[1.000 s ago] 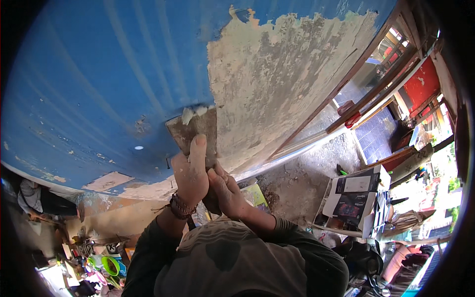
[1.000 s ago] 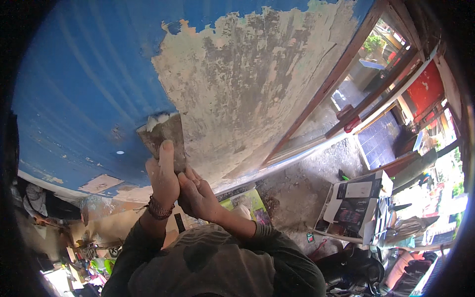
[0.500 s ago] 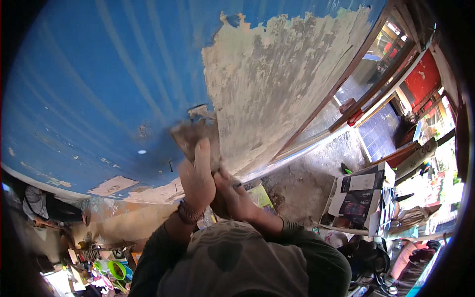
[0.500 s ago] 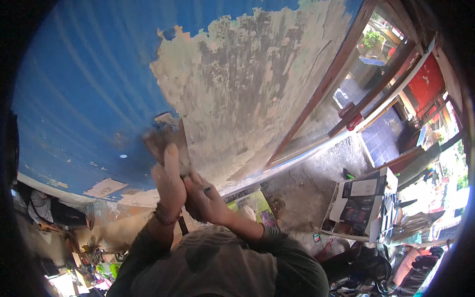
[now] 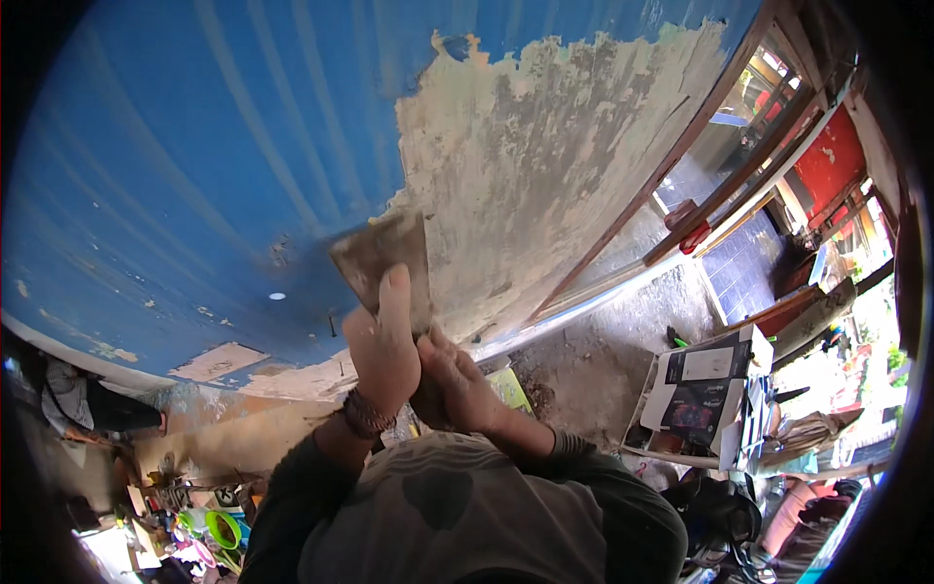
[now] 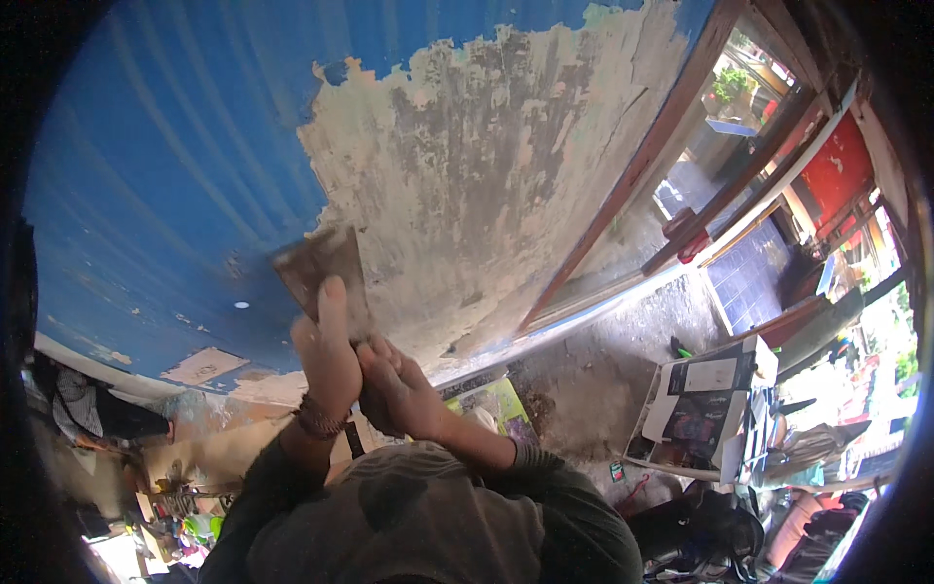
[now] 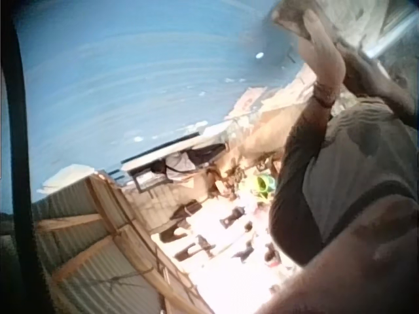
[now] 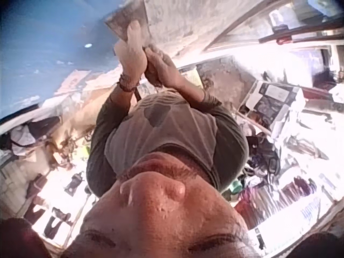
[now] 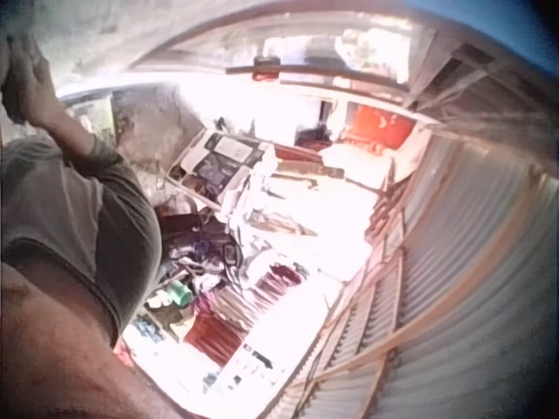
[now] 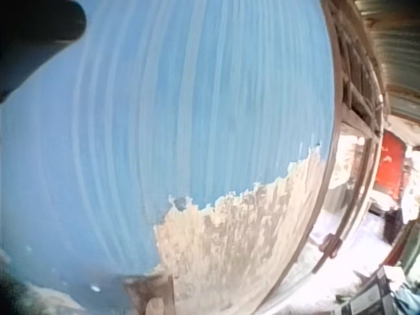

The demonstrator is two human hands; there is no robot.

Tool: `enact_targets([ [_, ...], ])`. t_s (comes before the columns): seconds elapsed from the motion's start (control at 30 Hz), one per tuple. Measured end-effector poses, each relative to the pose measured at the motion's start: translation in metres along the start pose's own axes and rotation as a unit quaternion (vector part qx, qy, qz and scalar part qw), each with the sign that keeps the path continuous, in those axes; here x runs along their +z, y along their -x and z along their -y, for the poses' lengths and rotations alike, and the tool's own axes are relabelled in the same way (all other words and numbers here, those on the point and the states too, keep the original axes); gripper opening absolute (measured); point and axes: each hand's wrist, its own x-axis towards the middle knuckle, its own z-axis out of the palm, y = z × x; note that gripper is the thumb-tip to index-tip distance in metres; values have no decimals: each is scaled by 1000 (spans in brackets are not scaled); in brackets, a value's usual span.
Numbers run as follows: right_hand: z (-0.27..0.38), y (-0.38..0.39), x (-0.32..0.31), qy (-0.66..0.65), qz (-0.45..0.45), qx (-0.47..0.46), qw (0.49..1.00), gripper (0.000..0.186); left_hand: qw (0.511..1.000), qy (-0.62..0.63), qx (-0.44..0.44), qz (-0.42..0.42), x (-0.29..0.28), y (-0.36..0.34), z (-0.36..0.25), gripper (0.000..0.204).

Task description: The person scrapes peeling paint from a blue exterior wall using a metal putty knife, moving the blade across the surface to remove loose flakes.

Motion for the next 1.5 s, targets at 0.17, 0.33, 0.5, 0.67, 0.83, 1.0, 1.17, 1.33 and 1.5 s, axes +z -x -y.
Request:
enact_targets([
  [0.17, 10, 8, 13, 47, -31, -35, 998, 7, 990, 117, -66, 39, 11, -5, -28, 37],
  [0.33, 2, 3, 20, 64, -38, -103, 992, 14, 993, 111, -28, 19, 9, 1, -21, 35],
  [0.5, 23, 8, 15, -5, 54, -7, 999, 10, 995, 82, 9, 55, 5, -12, -36, 32],
  [0.67, 9, 8, 15, 166, -68, -51, 983, 18, 992, 83, -69, 62, 9, -1, -33, 36],
  [0.83, 50, 5, 21, 27, 98, -21, 995, 27, 975, 183, -80, 96, 17, -20, -82, 35],
  [1.0, 6, 1, 15, 368, -104, -284, 879, 24, 983, 112, 138, -40, 29, -8, -22, 33],
  [1.17, 50, 12, 12, 56, 117, -50, 990, 41, 977, 172, -33, 124, 28, -18, -73, 36],
  [1.33, 33, 14, 16, 226, -70, -72, 969, 40, 988, 144, -11, 61, 25, -17, -37, 38],
  [1.5, 44, 20, 31, 149, -35, -61, 986, 36, 968, 217, -69, 107, 25, -13, -59, 39],
])
